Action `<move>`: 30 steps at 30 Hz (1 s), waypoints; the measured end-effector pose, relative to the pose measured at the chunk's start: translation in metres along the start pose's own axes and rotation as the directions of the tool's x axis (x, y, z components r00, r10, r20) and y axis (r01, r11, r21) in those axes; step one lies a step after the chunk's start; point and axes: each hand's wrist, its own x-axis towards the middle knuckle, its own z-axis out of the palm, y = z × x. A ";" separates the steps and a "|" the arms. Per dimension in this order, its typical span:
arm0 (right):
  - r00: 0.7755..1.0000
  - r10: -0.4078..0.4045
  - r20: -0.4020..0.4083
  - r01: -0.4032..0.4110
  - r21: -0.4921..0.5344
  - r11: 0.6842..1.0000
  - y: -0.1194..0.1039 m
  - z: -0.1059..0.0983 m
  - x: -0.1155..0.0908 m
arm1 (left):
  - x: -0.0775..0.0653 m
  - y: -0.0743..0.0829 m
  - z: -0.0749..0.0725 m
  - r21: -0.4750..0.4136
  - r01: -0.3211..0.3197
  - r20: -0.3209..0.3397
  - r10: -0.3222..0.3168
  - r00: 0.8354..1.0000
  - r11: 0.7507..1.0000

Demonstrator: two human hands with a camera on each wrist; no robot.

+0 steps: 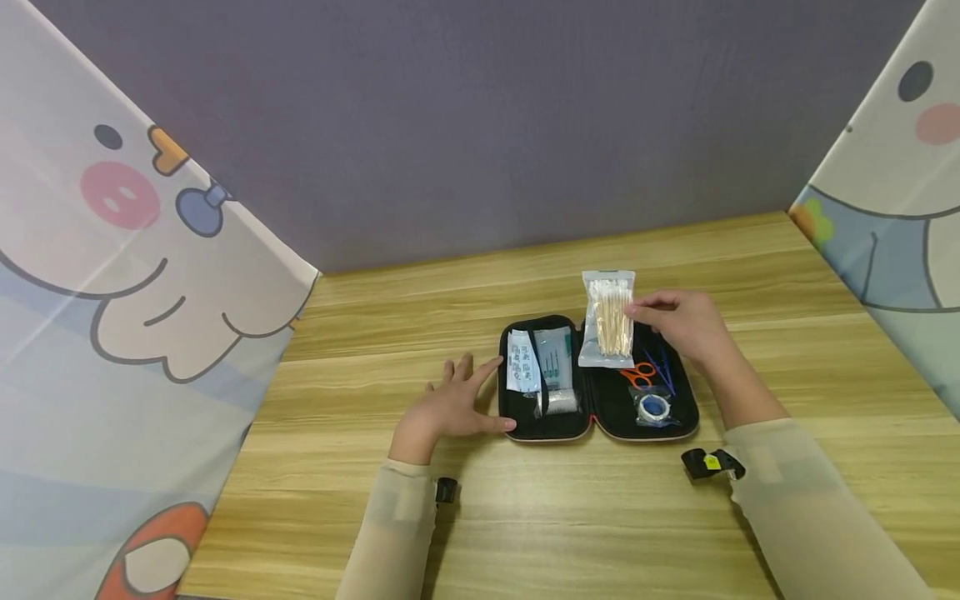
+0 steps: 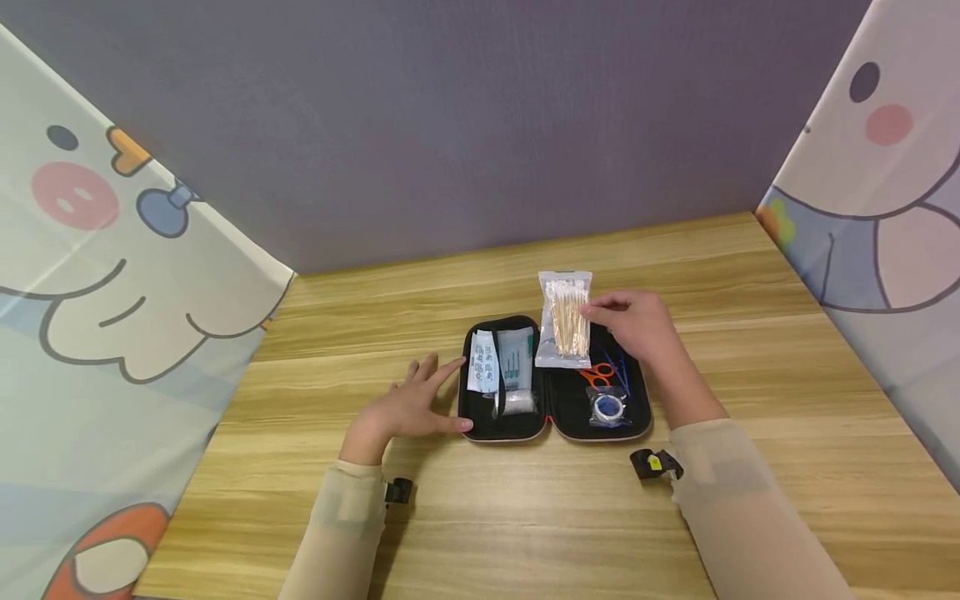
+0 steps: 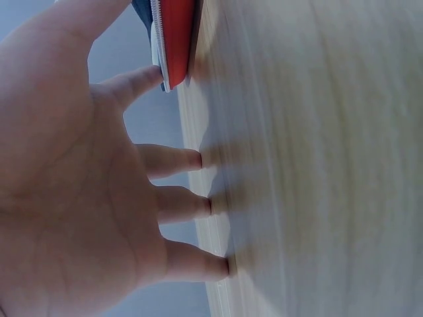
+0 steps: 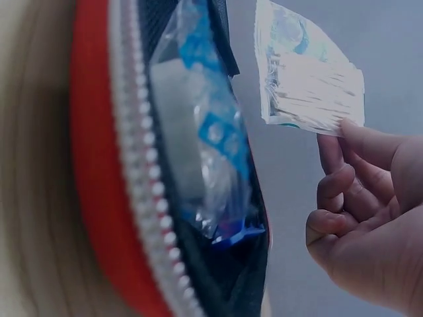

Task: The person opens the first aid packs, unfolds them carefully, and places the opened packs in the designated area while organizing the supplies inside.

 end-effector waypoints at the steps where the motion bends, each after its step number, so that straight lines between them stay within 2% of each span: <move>1: 1.000 0.001 0.008 -0.001 0.000 1.000 -0.001 0.000 0.000 | 0.000 0.000 0.000 0.001 0.000 0.000 0.000 1.000 1.000; 12: 0.997 0.015 0.074 -0.019 0.050 0.999 -0.012 0.003 -0.002 | 0.001 -0.001 0.001 0.001 -0.003 0.003 0.003 1.000 1.000; 18: 0.994 -0.005 0.107 0.001 0.042 0.999 -0.019 0.008 -0.001 | 0.001 0.000 0.000 0.000 -0.002 0.007 0.002 1.000 1.000; 30: 0.983 -0.070 0.167 0.041 0.173 0.984 -0.043 0.029 0.002 | 0.000 -0.001 0.001 0.003 -0.006 -0.002 0.006 1.000 1.000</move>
